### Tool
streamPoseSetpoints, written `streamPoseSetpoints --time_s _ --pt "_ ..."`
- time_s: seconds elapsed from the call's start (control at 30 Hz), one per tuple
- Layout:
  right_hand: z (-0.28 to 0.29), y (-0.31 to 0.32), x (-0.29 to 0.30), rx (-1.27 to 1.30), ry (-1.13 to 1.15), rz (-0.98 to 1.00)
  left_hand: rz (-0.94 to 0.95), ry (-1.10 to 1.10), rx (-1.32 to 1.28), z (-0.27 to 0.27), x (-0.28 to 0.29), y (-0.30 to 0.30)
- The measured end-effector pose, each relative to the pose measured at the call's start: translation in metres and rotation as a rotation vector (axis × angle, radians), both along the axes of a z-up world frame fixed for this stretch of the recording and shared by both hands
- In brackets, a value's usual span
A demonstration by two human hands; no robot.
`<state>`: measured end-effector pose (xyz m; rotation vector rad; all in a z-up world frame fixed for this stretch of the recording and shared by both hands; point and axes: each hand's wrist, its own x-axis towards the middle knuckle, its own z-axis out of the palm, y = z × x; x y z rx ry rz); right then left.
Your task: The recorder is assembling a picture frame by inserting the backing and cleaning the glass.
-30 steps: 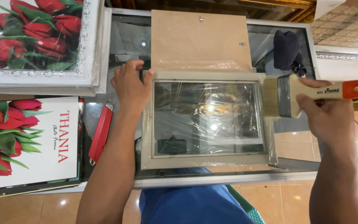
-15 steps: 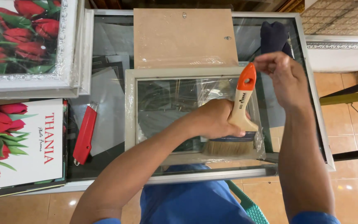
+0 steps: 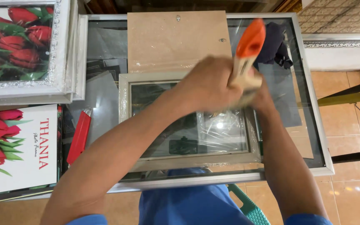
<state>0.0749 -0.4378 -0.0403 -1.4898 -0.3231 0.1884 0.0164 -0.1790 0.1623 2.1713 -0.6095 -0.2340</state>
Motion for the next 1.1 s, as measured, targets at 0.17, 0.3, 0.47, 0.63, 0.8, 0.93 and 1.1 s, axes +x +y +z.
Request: streamPoseSetpoints --time_s 0.17,0.3,0.47,0.63,0.8,0.93,1.1 --pt "0.056 0.046 -0.020 -0.586 -0.542 -0.139 -0.259 0.441 0.262 -0.022 -0.032 0.025" --pt "0.045 0.041 -0.018 -0.667 -0.503 -0.158 0.092 0.063 0.217 -0.064 0.032 0.033" --pt "0.042 0.040 -0.014 -0.628 -0.505 -0.142 0.197 -0.547 -0.034 -0.023 0.027 0.046" --pt "0.045 0.041 -0.018 -0.672 -0.502 -0.144 -0.188 0.360 0.219 0.013 -0.049 0.048" --pt "0.049 0.041 -0.017 -0.694 -0.473 -0.112 -0.159 0.504 0.385 -0.031 -0.028 0.059" --pt "0.054 0.046 -0.024 -0.716 -0.460 -0.112 0.269 -0.333 0.303 -0.044 0.027 0.078" --pt "0.066 0.053 -0.026 -0.662 -0.523 -0.133 0.125 0.030 0.411 0.024 -0.010 0.087"
